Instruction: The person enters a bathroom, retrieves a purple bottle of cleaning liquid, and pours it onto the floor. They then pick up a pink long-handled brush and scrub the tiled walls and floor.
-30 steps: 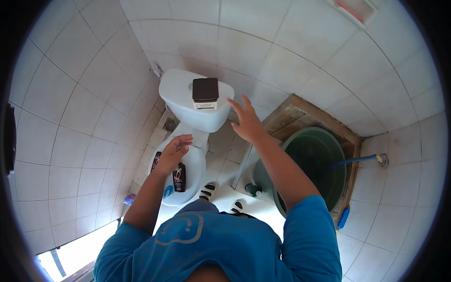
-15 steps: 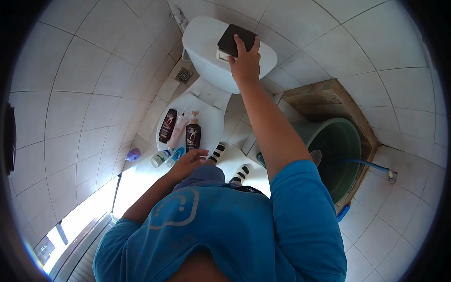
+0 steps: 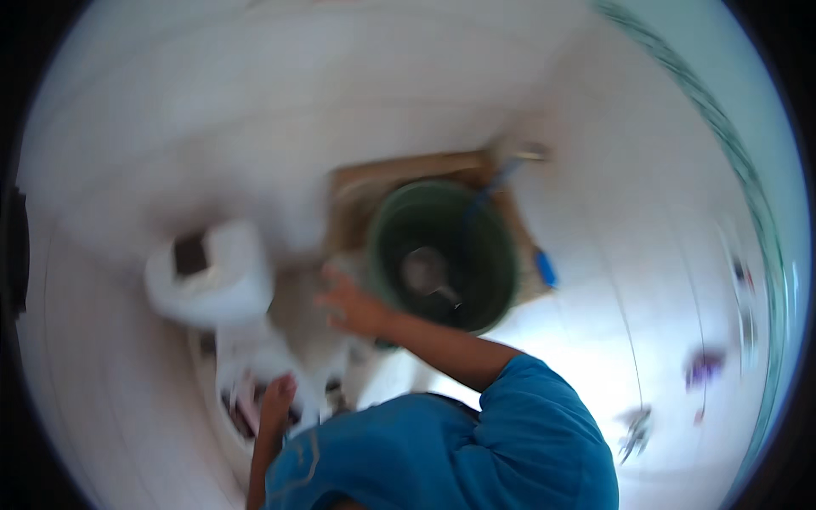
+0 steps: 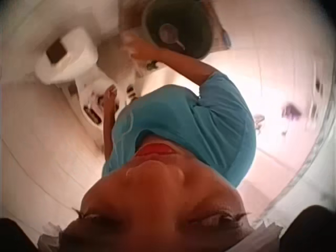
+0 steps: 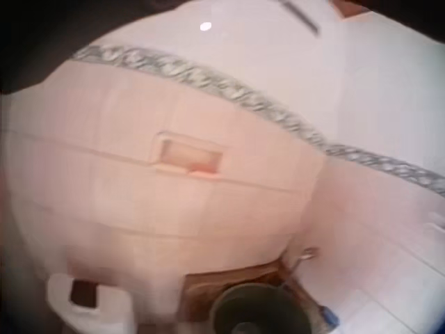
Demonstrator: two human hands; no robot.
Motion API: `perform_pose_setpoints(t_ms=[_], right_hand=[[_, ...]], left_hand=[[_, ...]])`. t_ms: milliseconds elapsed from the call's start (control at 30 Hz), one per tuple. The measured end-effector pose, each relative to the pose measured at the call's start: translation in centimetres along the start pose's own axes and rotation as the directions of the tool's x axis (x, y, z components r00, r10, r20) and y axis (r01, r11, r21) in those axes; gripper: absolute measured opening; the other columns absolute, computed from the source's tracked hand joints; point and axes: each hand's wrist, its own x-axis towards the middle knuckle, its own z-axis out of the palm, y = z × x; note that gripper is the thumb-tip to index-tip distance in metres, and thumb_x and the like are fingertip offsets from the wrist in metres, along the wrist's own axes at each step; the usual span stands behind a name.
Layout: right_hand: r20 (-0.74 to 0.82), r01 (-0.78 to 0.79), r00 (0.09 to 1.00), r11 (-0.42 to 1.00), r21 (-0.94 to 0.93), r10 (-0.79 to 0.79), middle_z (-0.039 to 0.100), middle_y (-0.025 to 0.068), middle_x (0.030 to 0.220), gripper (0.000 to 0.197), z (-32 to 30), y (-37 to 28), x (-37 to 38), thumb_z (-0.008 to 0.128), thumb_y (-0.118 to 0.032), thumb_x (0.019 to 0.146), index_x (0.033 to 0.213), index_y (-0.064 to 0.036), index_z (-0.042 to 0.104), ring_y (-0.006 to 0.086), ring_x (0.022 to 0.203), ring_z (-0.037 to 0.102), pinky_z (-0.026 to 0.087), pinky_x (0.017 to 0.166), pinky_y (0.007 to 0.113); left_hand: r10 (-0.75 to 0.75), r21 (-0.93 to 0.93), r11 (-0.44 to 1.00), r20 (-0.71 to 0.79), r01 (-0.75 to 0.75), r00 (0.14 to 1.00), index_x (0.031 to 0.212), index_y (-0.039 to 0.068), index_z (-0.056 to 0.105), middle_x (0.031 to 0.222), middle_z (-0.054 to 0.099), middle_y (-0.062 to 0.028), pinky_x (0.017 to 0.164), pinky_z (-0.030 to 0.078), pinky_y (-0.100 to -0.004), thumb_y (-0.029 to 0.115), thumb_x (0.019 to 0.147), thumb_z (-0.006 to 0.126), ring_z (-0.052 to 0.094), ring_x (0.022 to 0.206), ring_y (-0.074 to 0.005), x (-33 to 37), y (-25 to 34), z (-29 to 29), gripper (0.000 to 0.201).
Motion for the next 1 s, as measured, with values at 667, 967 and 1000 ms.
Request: perform_pose_setpoints(t_ms=[667, 967, 1000], right_hand=[[-0.798, -0.419, -0.14, 0.695, 0.584, 0.586, 0.054, 0.002, 0.061, 0.011, -21.1, -17.8, -65.4, 0.065, -0.009, 0.077, 0.07, -0.0021, 0.059, 0.0073, 0.056, 0.049, 0.04, 0.051, 0.022], [-0.945, -0.675, 0.299, 0.729, -0.112, 0.132, 0.06, 0.0055, 0.081, 0.02, -31.6, -29.9, -65.6, 0.059, 0.002, 0.075, 0.092, -0.0061, 0.064, 0.0139, 0.073, 0.056, 0.045, 0.067, 0.025], [-0.93, -0.69, 0.356, 0.696, -0.2, 0.086, 0.059, 0.0059, 0.079, 0.02, -33.3, -30.8, -64.9, 0.059, 0.002, 0.074, 0.091, -0.0062, 0.064, 0.0136, 0.072, 0.056, 0.045, 0.066, 0.025]], left_hand=[[0.248, 0.04, 0.918, 0.718, -0.395, 0.65, 0.1, 0.001, 0.055, 0.09, 0.058, -0.0086, 0.068, 0.046, -0.0227, 0.008, 0.08, 0.058, 0.056, 0.082, -0.0124, -4.7, 20.5, 46.4, 0.022], [0.463, -0.282, 0.683, 0.881, -0.673, 0.101, 0.098, 0.001, 0.057, 0.086, 0.058, -0.0055, 0.073, 0.044, -0.0244, 0.006, 0.08, 0.056, 0.055, 0.08, -0.0103, -14.1, 26.1, 55.8, 0.018], [0.511, -0.332, 0.599, 0.859, -0.729, 0.028, 0.097, 0.001, 0.057, 0.087, 0.058, -0.0056, 0.073, 0.045, -0.0247, 0.006, 0.079, 0.056, 0.055, 0.08, -0.0109, -14.4, 27.5, 56.1, 0.018]])
